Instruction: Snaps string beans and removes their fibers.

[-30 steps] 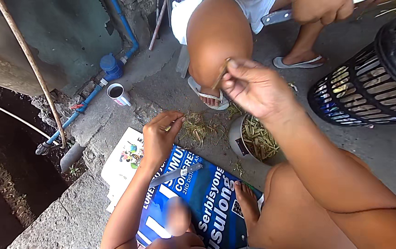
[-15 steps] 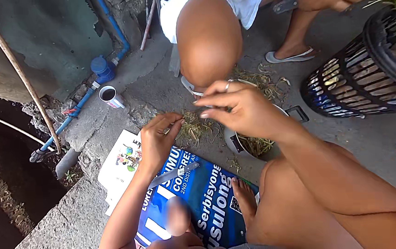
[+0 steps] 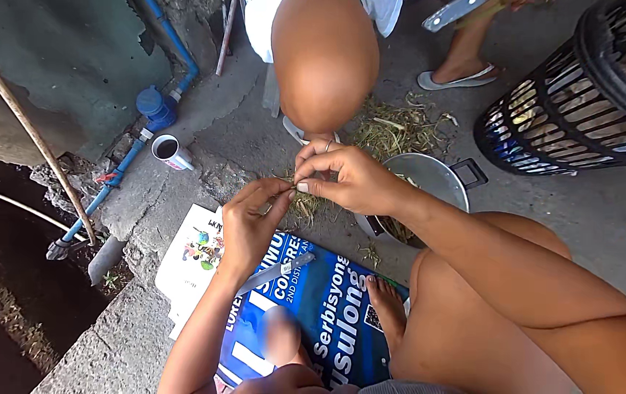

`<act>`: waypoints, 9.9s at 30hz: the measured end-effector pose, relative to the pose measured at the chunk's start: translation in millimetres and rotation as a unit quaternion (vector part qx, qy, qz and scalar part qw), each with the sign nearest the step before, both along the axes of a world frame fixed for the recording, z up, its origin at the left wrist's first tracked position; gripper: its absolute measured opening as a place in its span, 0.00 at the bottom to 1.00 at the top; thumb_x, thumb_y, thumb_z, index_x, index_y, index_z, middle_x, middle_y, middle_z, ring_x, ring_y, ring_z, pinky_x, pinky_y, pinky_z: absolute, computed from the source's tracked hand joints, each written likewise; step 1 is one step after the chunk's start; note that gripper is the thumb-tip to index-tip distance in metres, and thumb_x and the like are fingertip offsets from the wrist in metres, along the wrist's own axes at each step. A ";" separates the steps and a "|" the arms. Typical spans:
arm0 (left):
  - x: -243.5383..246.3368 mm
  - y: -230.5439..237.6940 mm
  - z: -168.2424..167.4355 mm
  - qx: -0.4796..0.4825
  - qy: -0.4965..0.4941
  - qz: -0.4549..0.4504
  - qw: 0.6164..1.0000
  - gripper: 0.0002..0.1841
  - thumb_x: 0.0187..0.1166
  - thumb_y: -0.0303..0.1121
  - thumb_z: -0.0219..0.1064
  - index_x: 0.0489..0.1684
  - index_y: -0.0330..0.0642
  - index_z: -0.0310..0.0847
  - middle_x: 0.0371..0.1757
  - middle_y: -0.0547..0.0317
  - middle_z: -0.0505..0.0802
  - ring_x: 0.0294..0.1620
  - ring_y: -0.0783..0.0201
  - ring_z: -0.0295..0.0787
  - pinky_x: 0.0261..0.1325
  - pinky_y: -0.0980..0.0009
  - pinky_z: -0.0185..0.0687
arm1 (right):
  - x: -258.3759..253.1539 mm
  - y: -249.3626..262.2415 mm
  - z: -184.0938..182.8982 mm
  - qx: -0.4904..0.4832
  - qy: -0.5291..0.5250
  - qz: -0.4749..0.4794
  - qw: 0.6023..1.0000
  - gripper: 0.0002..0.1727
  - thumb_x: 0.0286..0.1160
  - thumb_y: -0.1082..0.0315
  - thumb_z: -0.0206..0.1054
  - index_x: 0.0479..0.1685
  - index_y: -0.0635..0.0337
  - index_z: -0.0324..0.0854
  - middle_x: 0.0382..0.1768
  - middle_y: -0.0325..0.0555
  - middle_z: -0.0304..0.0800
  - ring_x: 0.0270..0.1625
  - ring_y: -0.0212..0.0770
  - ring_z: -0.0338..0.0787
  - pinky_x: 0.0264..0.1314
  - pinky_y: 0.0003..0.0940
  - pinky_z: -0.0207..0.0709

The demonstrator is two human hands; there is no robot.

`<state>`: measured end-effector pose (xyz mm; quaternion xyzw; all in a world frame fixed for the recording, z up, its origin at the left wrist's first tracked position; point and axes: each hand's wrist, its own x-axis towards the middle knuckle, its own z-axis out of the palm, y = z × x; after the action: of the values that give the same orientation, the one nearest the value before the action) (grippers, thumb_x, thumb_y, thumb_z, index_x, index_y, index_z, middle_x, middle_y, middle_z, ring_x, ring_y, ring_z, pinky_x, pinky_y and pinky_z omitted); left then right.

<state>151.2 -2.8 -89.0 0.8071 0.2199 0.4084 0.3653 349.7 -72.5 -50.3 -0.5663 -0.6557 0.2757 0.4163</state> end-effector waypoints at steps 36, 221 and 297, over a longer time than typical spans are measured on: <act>-65.6 67.3 -6.0 -0.261 -0.228 0.056 0.936 0.10 0.89 0.28 0.58 0.52 0.48 0.87 0.47 0.69 0.93 0.43 0.76 0.89 0.53 0.78 0.87 | 40.6 42.0 -101.8 -0.293 -0.109 -0.103 0.944 0.20 0.75 0.66 0.76 0.63 0.66 0.88 0.62 0.69 0.84 0.64 0.65 0.84 0.69 0.65 0.75; -1.6 -4.2 -4.8 -0.039 -0.049 -0.019 0.998 0.06 0.74 0.25 0.74 0.42 0.33 0.91 0.45 0.59 0.93 0.39 0.77 0.90 0.44 0.80 0.90 | -0.2 -1.4 -0.7 -0.060 0.121 0.015 0.991 0.05 0.74 0.78 0.70 0.34 0.62 0.90 0.47 0.45 0.89 0.48 0.34 0.88 0.50 0.26 0.84; -22.8 25.8 3.4 0.010 0.005 0.031 0.999 0.12 0.79 0.27 0.71 0.56 0.30 0.87 0.48 0.56 0.94 0.45 0.77 0.92 0.53 0.80 0.88 | -38.9 24.4 -2.1 0.088 -0.044 -0.074 0.992 0.06 0.68 0.68 0.70 0.33 0.54 0.94 0.51 0.45 0.83 0.57 0.42 0.80 0.56 0.39 0.74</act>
<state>128.4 23.0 -85.6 0.8052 0.2427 0.4180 0.3436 310.8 -48.1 -52.3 -0.5861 -0.6515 0.1606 0.4541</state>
